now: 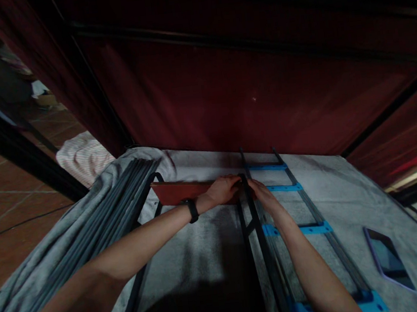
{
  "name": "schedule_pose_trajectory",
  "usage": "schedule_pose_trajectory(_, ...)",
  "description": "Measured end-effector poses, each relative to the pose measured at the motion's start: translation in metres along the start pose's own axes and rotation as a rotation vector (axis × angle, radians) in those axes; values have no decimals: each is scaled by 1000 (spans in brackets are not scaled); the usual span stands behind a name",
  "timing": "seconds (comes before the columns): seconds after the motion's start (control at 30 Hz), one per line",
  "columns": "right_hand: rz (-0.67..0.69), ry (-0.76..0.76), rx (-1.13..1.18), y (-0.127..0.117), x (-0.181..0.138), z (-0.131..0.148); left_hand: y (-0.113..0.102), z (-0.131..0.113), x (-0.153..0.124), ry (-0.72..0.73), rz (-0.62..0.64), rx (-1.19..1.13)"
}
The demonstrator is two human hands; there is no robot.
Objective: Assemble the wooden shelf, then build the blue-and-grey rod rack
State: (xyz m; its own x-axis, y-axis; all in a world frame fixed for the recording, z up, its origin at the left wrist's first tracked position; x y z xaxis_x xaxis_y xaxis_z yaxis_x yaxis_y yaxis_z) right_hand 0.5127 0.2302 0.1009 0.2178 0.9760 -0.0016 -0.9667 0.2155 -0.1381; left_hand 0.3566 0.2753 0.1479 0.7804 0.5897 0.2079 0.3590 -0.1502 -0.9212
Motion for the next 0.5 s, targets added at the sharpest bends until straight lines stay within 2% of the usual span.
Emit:
schedule_pose_trajectory(0.1,-50,44,-110,-9,-2,-3,-40,14,-17,58,-124,-121)
schedule_pose_trajectory(0.17,-121,66,-169,-20,-4,-2,-78,40,-38,11,-221,-168)
schedule_pose_trajectory(0.23,-148,34,-234,-29,-7,3,-116,83,-70,-161,-338,-209)
schedule_pose_trajectory(0.3,-116,-49,-315,-32,-11,12,-142,133,-114,-379,-433,-296)
schedule_pose_trajectory(0.37,-117,-150,-406,-34,-15,21,-149,179,-167,-622,-528,-401)
schedule_pose_trajectory(0.4,-134,-188,-438,-35,-17,23,-144,197,-194,-738,-541,-433)
schedule_pose_trajectory(0.43,-134,-213,-460,-33,-18,23,-137,210,-219,-836,-545,-438)
schedule_pose_trajectory(0.5,-120,-228,-518,-28,-19,20,-116,223,-257,-929,-526,-413)
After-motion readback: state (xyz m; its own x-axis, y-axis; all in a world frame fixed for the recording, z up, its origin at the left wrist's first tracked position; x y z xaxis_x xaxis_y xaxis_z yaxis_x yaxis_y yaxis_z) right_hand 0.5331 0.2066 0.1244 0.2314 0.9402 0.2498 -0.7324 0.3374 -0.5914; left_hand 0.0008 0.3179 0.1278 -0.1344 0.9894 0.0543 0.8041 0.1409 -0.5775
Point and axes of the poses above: each hand's wrist, its own x-axis towards the middle knuckle, its own y-axis out of the palm, z = x × y, the point moved 6 cm from there along x, towards the middle knuckle, and after that the axes turned 7 degrees about x, right-handed, at the moved point
